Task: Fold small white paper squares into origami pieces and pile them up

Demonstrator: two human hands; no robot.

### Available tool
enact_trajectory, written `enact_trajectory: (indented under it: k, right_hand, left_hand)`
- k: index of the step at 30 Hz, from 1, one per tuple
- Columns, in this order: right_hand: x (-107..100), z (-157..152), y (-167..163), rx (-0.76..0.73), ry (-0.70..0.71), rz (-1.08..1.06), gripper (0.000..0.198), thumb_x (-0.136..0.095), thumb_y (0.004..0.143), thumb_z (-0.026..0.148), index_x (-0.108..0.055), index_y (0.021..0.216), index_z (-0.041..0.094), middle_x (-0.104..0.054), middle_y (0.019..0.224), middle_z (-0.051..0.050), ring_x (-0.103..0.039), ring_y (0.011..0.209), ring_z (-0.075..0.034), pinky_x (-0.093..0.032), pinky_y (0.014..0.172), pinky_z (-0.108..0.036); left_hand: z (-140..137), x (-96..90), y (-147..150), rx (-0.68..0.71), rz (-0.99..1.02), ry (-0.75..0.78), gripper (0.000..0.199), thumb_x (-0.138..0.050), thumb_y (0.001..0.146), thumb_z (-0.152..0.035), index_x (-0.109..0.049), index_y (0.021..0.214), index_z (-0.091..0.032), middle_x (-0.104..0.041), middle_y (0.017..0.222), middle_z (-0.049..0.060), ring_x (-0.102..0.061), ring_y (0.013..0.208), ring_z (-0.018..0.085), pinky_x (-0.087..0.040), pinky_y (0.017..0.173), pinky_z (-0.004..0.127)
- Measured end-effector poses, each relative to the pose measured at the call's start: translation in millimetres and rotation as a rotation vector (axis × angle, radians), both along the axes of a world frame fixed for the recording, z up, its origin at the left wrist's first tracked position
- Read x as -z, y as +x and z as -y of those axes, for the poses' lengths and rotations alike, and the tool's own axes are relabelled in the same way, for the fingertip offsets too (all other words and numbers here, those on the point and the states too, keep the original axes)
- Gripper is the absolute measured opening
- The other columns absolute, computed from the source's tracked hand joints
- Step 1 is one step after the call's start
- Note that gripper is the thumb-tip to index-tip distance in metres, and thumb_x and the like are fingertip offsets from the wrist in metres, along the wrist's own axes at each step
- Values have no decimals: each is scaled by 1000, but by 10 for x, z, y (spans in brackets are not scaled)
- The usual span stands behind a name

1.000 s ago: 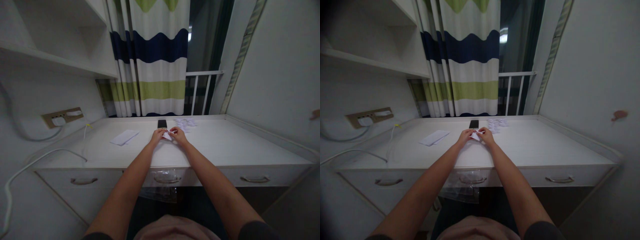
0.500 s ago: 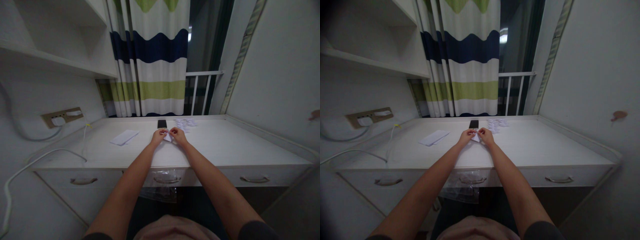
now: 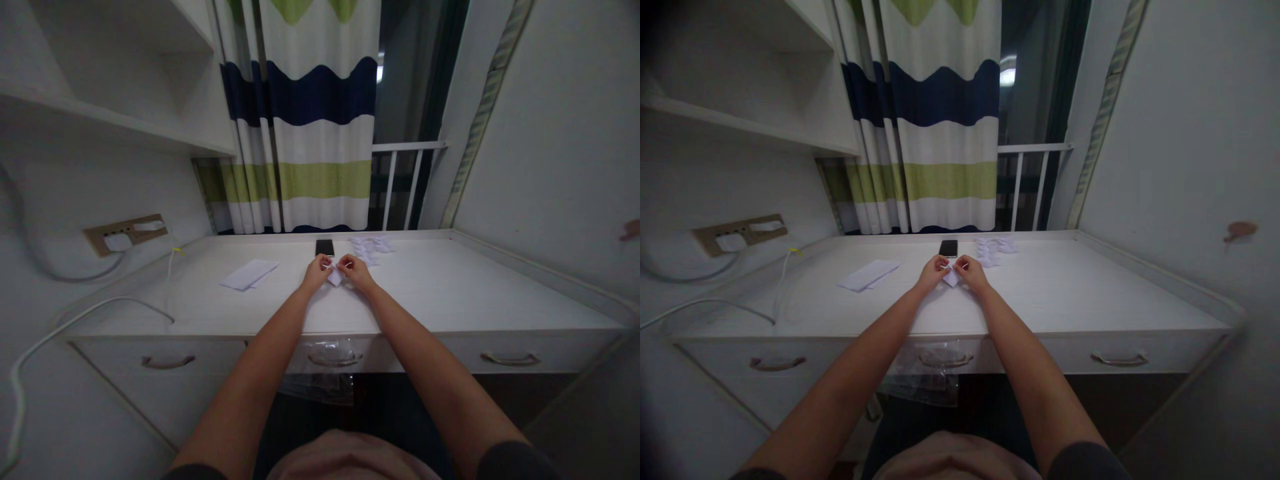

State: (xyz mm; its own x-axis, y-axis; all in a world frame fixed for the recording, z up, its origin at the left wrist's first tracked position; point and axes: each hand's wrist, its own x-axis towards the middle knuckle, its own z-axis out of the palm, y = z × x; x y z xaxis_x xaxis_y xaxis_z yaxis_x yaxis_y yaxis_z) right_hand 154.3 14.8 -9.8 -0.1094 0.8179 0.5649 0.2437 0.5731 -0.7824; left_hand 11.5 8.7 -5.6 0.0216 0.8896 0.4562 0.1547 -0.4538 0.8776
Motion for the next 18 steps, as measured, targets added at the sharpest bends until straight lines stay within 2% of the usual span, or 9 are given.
enact_trajectory:
  k: [4,9,13,18]
  right_hand:
    - [14,-13,10,25,3,18,15,-62,62,31,-55,69,19,-51,55,5,-46,53,-11,-38,54,-24]
    - [32,-37,4,30,1,32,13,-60,63,29,-56,70,19,-52,55,5,-48,54,-11,-38,55,-25]
    - [44,-48,3,29,4,11,13,-60,62,30,-55,69,19,-51,55,5,-47,53,-11,-38,54,-24]
    - [54,-37,-3,-60,-133,-26,21,-65,58,31,-53,72,20,-51,56,6,-48,47,-9,-40,47,-22]
  left_hand:
    - [12,-7,10,36,11,12,22,-57,59,1,-51,72,-16,-55,72,-2,-53,66,9,-43,63,20]
    - [20,0,13,79,32,11,17,-62,62,-9,-50,72,-16,-55,70,-2,-52,64,8,-43,60,19]
    - [9,6,5,75,38,6,18,-63,62,-8,-51,72,-16,-55,69,-3,-51,62,8,-43,61,20]
    - [3,-25,-19,14,86,13,17,-63,62,-8,-53,73,-16,-56,69,-2,-53,63,8,-44,62,21]
